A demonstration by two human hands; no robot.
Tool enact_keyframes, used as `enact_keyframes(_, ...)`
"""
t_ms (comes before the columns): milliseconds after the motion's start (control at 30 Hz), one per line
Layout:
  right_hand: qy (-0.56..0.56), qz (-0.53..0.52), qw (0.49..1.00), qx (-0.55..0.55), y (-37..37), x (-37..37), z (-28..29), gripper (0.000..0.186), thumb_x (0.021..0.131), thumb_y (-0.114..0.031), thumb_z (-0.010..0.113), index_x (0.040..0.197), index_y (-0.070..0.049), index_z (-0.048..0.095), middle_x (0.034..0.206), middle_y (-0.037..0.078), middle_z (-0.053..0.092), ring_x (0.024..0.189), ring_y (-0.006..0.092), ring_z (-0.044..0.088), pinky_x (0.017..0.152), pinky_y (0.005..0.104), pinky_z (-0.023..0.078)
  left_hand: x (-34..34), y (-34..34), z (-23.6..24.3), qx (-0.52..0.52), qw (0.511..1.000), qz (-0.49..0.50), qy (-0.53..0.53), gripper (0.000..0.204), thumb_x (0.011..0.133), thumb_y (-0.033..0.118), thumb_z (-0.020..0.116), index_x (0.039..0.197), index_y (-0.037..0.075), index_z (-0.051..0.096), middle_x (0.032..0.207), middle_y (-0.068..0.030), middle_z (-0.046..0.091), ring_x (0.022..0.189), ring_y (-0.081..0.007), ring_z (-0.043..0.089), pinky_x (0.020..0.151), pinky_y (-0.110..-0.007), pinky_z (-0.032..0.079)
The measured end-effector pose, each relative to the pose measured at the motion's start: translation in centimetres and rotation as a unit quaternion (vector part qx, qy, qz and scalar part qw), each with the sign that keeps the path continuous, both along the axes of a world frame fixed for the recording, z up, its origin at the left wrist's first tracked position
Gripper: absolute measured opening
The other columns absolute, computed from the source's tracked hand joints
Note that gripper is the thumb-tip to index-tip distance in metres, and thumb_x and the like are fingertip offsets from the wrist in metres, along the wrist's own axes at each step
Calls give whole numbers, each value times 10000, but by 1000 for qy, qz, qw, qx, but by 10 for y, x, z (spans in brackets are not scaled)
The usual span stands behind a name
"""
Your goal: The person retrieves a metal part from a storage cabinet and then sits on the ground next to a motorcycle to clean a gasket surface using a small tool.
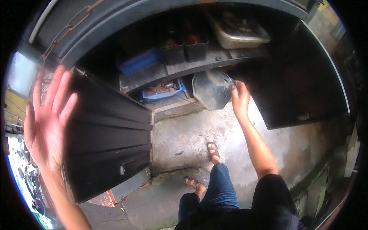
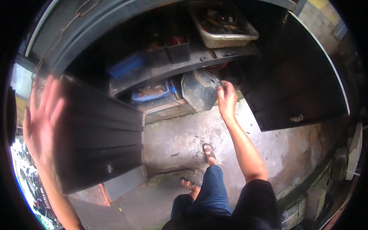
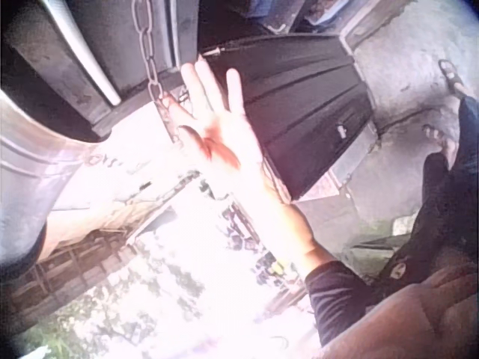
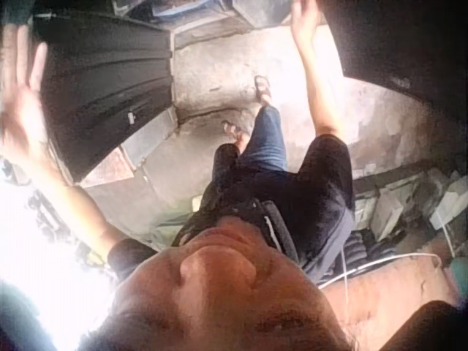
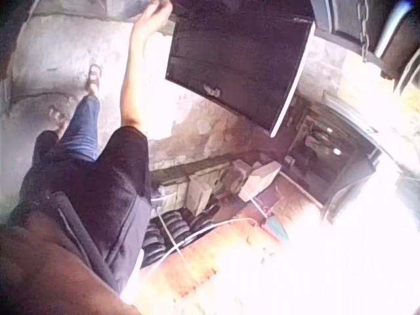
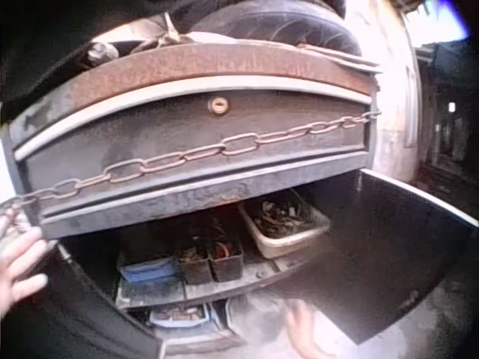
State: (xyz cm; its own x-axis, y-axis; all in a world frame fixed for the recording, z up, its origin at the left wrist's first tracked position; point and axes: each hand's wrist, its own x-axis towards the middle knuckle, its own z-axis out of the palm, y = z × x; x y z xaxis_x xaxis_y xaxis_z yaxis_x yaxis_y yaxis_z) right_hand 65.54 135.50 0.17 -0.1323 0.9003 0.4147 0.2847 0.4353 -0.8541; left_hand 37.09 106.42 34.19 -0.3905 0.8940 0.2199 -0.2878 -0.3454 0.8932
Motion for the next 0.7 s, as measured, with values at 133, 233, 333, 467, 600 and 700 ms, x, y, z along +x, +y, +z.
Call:
enact_keyframes(133,176,37,913,-365,12,29,-66,299,800,-171,665,1022,-3,555,774,40,601,691,141,585,608,290,488,-5,-2,-1,2,1000,-11,2,738,923,211,513,1473,114,31,1505,-240,45,1390,-384,105,1090,-560,211)
enact_keyframes(233,122,93,852,-500,8,33,-83,315,799,-151,670,1061,-34,540,832,51,608,648,138,577,582,271,490,3,0,0,5,1000,7,-11,734,923,203,511,1474,115,34,1505,-237,53,1388,-387,114,1094,-556,204)
enact_keyframes(333,116,101,823,-547,-1,27,-87,351,798,-142,671,1099,-29,530,867,68,620,632,143,575,586,277,511,7,2,-1,15,999,20,-23,714,922,184,509,1471,106,60,1504,-237,71,1387,-386,125,1106,-542,187)
enact_keyframes(467,95,71,841,-528,-2,21,-96,375,791,-130,673,1113,-3,527,856,75,617,604,151,571,564,295,532,15,7,1,30,998,29,-43,700,922,159,506,1470,106,73,1504,-237,68,1389,-381,121,1115,-537,162)
enact_keyframes(600,66,43,855,-512,-7,15,-98,365,789,-115,665,1113,-4,538,867,88,627,618,158,586,558,291,528,17,5,1,43,997,40,-59,718,918,143,509,1474,119,57,1513,-219,46,1397,-372,88,1119,-538,139)
enact_keyframes(700,55,43,856,-512,-13,20,-105,346,797,-116,660,1103,0,547,874,94,634,642,162,598,562,291,529,16,6,-2,40,996,47,-62,742,905,125,527,1475,121,52,1518,-206,42,1402,-363,69,1122,-537,121)
